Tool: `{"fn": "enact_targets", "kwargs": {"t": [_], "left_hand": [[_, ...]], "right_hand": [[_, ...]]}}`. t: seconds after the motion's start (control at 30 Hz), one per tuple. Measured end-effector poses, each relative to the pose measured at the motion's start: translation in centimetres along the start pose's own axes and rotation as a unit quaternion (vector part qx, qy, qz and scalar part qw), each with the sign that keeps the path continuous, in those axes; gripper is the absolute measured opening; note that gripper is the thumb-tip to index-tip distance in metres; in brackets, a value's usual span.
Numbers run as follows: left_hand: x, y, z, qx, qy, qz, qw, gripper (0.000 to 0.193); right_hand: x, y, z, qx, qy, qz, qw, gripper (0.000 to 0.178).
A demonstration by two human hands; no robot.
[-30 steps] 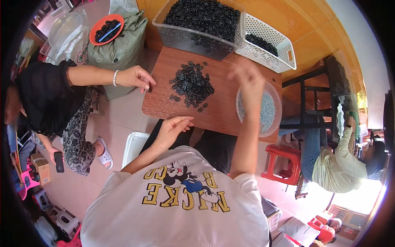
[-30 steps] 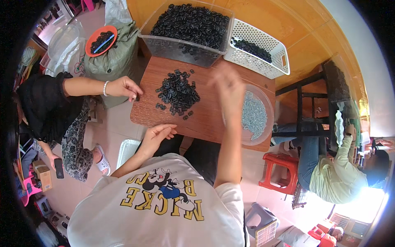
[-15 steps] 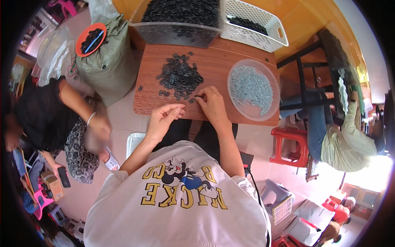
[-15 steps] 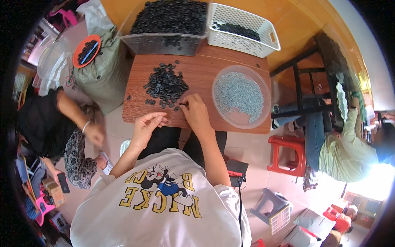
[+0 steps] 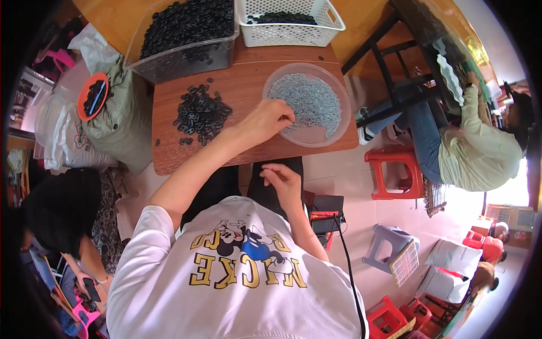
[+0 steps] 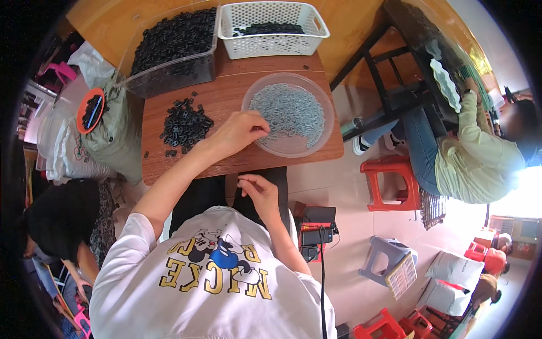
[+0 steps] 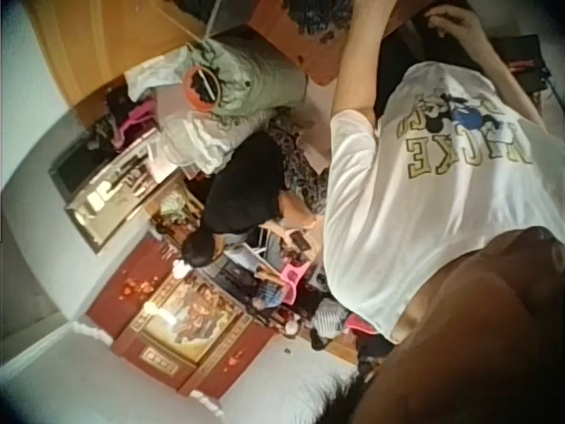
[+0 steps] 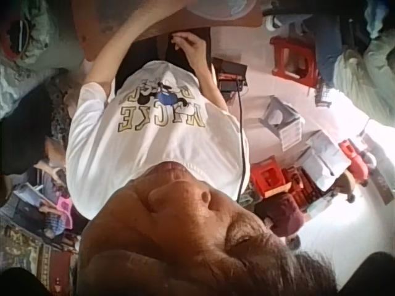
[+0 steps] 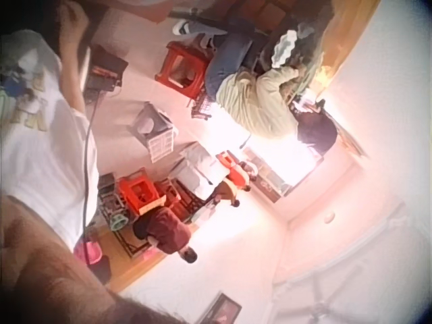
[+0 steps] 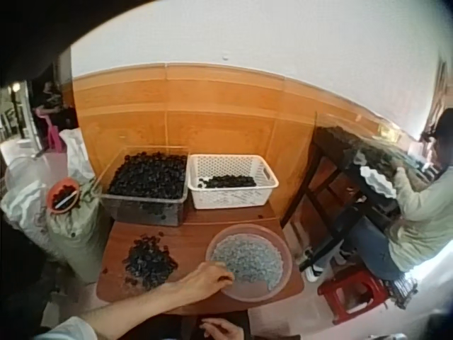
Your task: The person repeatedly picks up small black plastic components and light-blue fasteners from a table, inserts the fasteners into the components, and places the assembled units into a clear plastic bowl. The process is performed by hand without tools.
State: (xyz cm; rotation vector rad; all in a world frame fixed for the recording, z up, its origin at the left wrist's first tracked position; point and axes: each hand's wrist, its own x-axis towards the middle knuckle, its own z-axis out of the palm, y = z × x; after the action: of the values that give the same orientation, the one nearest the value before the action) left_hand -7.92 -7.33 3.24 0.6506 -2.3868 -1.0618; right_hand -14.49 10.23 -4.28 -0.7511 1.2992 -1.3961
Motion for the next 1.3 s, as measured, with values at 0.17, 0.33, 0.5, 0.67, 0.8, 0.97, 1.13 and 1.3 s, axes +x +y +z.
{"fn": "enact_targets", "kwargs": {"t": [0.17, 0.33, 0.5, 0.67, 0.8, 0.97, 1.13, 1.3], "left_hand": [[2.9, -1.9, 4.0, 0.076, -0.059, 0.022, 0.995, 0.01], [3.4, -1.7, 5.9, 0.143, -0.047, 0.037, 0.988, 0.009], [3.6, -1.5, 6.7, 0.205, -0.066, 0.049, 0.975, 0.007], [3.3, -1.5, 7.0, 0.2, -0.024, 0.113, 0.973, 0.008], [2.9, -0.9, 5.8, 0.004, 0.052, 0.091, 0.994, 0.008], [-2.5, 0.3, 1.1, -0.543, 0.092, -0.221, 0.805, 0.008], [-10.3, -1.4, -1.0, -0.741, 0.154, -0.211, 0.619, 0.009], [-14.5, -1.7, -1.9, -0.708, 0.238, -0.214, 0.63, 0.007]], "right_hand": [[-2.1, 1.1, -2.4, 0.04, 0.009, 0.064, 0.997, 0.013], [-2.1, 0.9, -2.5, 0.062, 0.002, 0.052, 0.997, 0.013], [-1.3, 0.9, -2.5, 0.068, -0.023, 0.03, 0.997, 0.014], [-1.3, 0.3, -2.3, 0.086, -0.009, 0.009, 0.996, 0.015], [-1.0, -0.8, -2.5, 0.102, 0.021, -0.015, 0.994, 0.02], [0.7, -2.8, -2.3, 0.16, 0.045, -0.01, 0.986, 0.022], [3.0, -5.2, 1.4, 0.218, -0.004, 0.012, 0.976, 0.019], [3.9, -6.1, 6.6, 0.112, -0.066, 0.01, 0.991, 0.019]]}}
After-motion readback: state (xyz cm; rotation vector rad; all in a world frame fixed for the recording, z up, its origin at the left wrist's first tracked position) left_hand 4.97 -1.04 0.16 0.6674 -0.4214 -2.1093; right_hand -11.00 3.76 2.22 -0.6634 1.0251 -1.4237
